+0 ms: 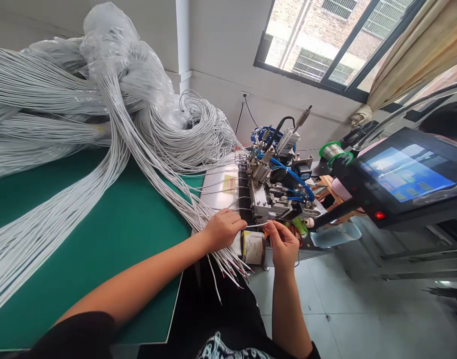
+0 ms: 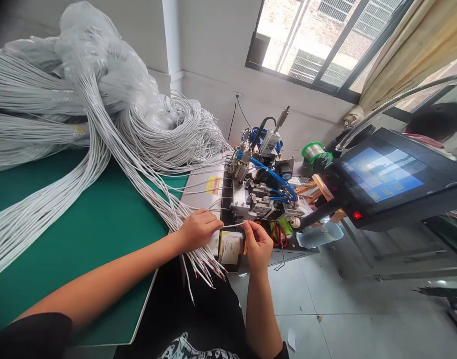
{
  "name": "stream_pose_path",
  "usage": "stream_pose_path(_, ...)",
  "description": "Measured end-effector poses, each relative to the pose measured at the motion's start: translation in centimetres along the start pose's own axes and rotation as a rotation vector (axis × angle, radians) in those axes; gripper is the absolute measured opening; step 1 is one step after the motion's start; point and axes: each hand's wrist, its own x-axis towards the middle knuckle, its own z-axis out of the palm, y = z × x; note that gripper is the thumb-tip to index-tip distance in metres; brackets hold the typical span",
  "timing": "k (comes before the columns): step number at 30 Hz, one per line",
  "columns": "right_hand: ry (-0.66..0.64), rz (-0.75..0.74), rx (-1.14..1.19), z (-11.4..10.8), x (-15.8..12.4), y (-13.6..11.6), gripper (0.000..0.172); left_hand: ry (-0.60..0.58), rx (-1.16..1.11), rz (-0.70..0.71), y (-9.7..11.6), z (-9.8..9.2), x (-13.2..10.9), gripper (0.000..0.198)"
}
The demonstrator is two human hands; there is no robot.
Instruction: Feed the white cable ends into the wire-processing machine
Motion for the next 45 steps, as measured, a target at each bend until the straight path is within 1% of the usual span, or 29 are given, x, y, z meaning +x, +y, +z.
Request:
stream_pose_path(9, -0.049, -0.009, -0.016, 0.0, 0.1, -0.7, 0.040, 0.004, 0.021, -0.012, 0.0, 0.3, -0.2, 0.018)
stream_pose_path(12, -0.112, 0.022, 0.020, -0.1, 0.2, -0.8, 0.037, -0.012, 0.030, -0.025, 0.1, 0.4, -0.1, 0.018)
stream_pose_path(15, -0.212, 0.101, 0.137, 0.0, 0.4, -0.7, 0.034, -0.041, 0.026, -0.033, 0.0, 0.5, -0.1, 0.017)
stream_pose_path(17, -0.254, 0.145, 0.186, 0.1, 0.5, -0.6, 0.033, -0.064, 0.021, -0.039, 0.0, 0.6, -0.2, 0.017)
stream_pose_path(22, -0.302, 0.166, 0.191, -0.1, 0.7, -0.8, 0.035, -0.073, 0.022, -0.047, -0.2, 0.7, -0.3, 0.018)
stream_pose_path(26, -0.360, 0.190, 0.213, -0.4, 0.8, -1.0, 0.033, -0.082, 0.028, -0.044, -0.2, 0.7, -0.3, 0.017)
stream_pose_path(29, -0.367, 0.197, 0.214, -0.6, 0.9, -0.9, 0.034, -0.099, 0.033, -0.048, -0.1, 0.7, -0.2, 0.018)
stream_pose_path(33, -0.331, 0.205, 0.175, -0.7, 1.2, -0.2, 0.037, -0.109, 0.021, -0.044, 0.0, 0.5, -0.2, 0.021)
stream_pose_path(37, -0.324, 0.202, 0.070, -1.0, 1.7, 0.9, 0.041, -0.132, 0.017, -0.017, 0.0, 0.2, -0.1, 0.033)
stream_pose_path(41, -0.330, 0.126, -0.109, -1.3, 2.0, 1.5, 0.041, -0.165, 0.040, 0.012, 0.1, 0.2, 0.0, 0.036)
stream_pose_path(45, -0.330, 0.050, -0.228, -1.3, 2.1, 1.6, 0.039, -0.196, 0.045, -0.012, 0.2, 0.2, 0.1, 0.037)
